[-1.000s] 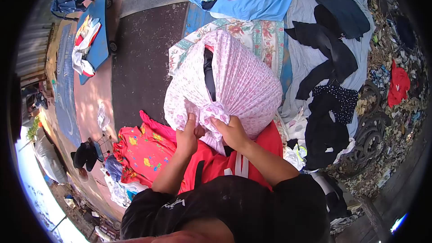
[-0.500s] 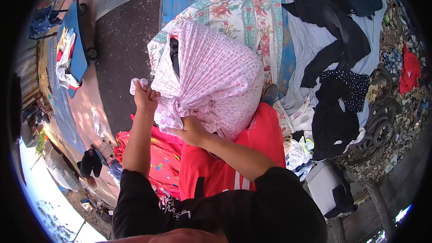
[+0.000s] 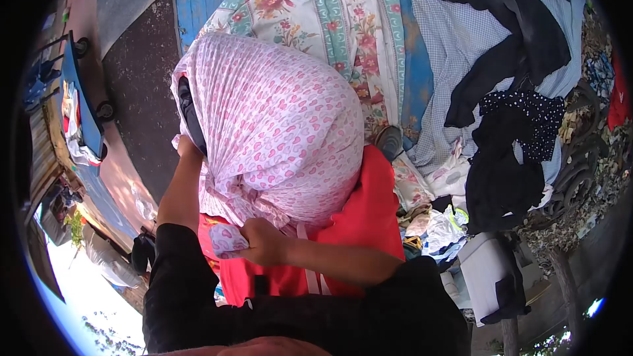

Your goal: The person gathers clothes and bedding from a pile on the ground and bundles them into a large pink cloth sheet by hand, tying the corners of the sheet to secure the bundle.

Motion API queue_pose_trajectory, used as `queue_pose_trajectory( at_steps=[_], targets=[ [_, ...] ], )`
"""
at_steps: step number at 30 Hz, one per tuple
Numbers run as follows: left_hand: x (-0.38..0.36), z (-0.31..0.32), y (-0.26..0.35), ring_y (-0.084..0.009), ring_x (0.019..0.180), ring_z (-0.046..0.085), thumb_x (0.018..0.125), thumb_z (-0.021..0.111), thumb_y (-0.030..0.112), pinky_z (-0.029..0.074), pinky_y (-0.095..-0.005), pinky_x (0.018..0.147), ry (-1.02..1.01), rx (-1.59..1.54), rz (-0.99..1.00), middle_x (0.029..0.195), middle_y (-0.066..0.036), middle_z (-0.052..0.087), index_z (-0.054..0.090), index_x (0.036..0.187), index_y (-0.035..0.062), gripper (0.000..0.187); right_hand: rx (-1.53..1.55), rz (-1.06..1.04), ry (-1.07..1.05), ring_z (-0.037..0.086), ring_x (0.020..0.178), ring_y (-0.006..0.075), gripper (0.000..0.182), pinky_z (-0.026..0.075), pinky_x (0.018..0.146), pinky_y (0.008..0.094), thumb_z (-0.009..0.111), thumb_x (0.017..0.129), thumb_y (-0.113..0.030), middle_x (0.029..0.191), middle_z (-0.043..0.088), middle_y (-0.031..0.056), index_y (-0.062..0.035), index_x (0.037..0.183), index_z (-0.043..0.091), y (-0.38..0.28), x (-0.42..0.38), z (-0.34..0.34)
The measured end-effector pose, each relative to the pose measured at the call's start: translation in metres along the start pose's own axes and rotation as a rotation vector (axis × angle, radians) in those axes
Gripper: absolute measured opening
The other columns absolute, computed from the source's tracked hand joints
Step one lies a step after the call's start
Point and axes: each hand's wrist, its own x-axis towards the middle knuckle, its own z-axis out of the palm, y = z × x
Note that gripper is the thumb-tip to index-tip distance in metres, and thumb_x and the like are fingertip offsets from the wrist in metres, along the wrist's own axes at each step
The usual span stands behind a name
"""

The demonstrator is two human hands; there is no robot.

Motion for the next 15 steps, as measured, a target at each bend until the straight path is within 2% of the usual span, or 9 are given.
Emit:
queue_pose_trajectory(
  at_steps=[3, 4, 7, 8, 11, 14, 15],
  targets=[
    [-0.005, -0.019, 0.026, -0.0244, 0.09, 0.069, 0.087, 0.066, 0.036, 0.056, -0.0358, 0.074, -0.059, -0.343, -0.31, 0.105, -0.01, 0.067, 0.061, 0.114, 0.0069, 0.04, 0.143, 0.113, 0.005, 0.063, 0.072, 0.0353, 0.034, 0.045, 0.066, 0.0427, 0.077, 0.08, -0.03, 0.078, 0.063, 0.0204, 0.0, 0.086, 0.064, -0.003, -0.021, -0.027],
    [-0.007, -0.022, 0.036, -0.0244, 0.09, 0.069, 0.087, 0.066, 0.036, 0.056, -0.036, 0.074, -0.055, -0.415, -0.385, 0.104, -0.01, 0.067, 0.061, 0.114, 0.007, 0.04, 0.208, 0.132, -0.016, 0.067, 0.08, 0.0251, 0.03, 0.048, 0.072, 0.0388, 0.077, 0.082, -0.024, 0.087, 0.069, 0.0145, -0.0015, 0.097, 0.065, 0.001, -0.029, -0.036],
    [-0.009, -0.031, 0.062, -0.0245, 0.089, 0.069, 0.088, 0.065, 0.037, 0.056, -0.0366, 0.074, -0.033, -0.53, -0.521, 0.104, -0.01, 0.067, 0.061, 0.114, 0.0073, 0.04, 0.566, 0.128, 0.201, 0.064, 0.071, 0.0213, 0.035, 0.048, 0.067, 0.0389, 0.077, 0.083, -0.031, 0.078, 0.068, 0.0149, 0.0005, 0.092, 0.066, -0.015, -0.054, -0.059],
    [-0.009, -0.031, 0.069, -0.0245, 0.089, 0.069, 0.088, 0.064, 0.037, 0.055, -0.0368, 0.074, -0.033, -0.548, -0.549, 0.103, -0.01, 0.067, 0.061, 0.114, 0.0074, 0.04, 0.768, 0.149, 0.222, 0.062, 0.079, 0.0119, 0.032, 0.05, 0.072, 0.0331, 0.076, 0.086, -0.022, 0.089, 0.07, 0.0052, -0.0012, 0.106, 0.065, -0.016, -0.062, -0.062],
    [-0.011, -0.033, 0.083, -0.0246, 0.088, 0.068, 0.089, 0.063, 0.038, 0.055, -0.0373, 0.074, -0.035, -0.578, -0.615, 0.103, -0.01, 0.067, 0.061, 0.114, 0.0076, 0.039, 1.011, 0.4, 0.131, 0.063, 0.085, 0.0114, 0.031, 0.051, 0.076, 0.0302, 0.075, 0.086, -0.017, 0.096, 0.07, 0.0029, -0.0025, 0.111, 0.064, -0.009, -0.089, -0.081],
    [-0.017, -0.03, 0.091, -0.0247, 0.087, 0.068, 0.09, 0.062, 0.038, 0.055, -0.0379, 0.074, -0.026, -0.604, -0.654, 0.102, -0.01, 0.067, 0.061, 0.114, 0.0079, 0.039, 1.257, 0.55, 0.205, 0.065, 0.092, 0.0116, 0.031, 0.052, 0.08, 0.029, 0.075, 0.085, -0.014, 0.101, 0.071, 0.0038, -0.0033, 0.113, 0.065, -0.003, -0.111, -0.092],
    [-0.021, -0.03, 0.093, -0.0247, 0.087, 0.068, 0.09, 0.062, 0.039, 0.055, -0.0381, 0.074, -0.02, -0.619, -0.673, 0.102, -0.01, 0.067, 0.061, 0.114, 0.008, 0.039, 1.239, 0.564, 0.238, 0.065, 0.094, 0.0119, 0.031, 0.052, 0.08, 0.0292, 0.074, 0.086, -0.014, 0.103, 0.07, 0.0042, -0.0033, 0.114, 0.065, 0.001, -0.116, -0.094]
  ],
)
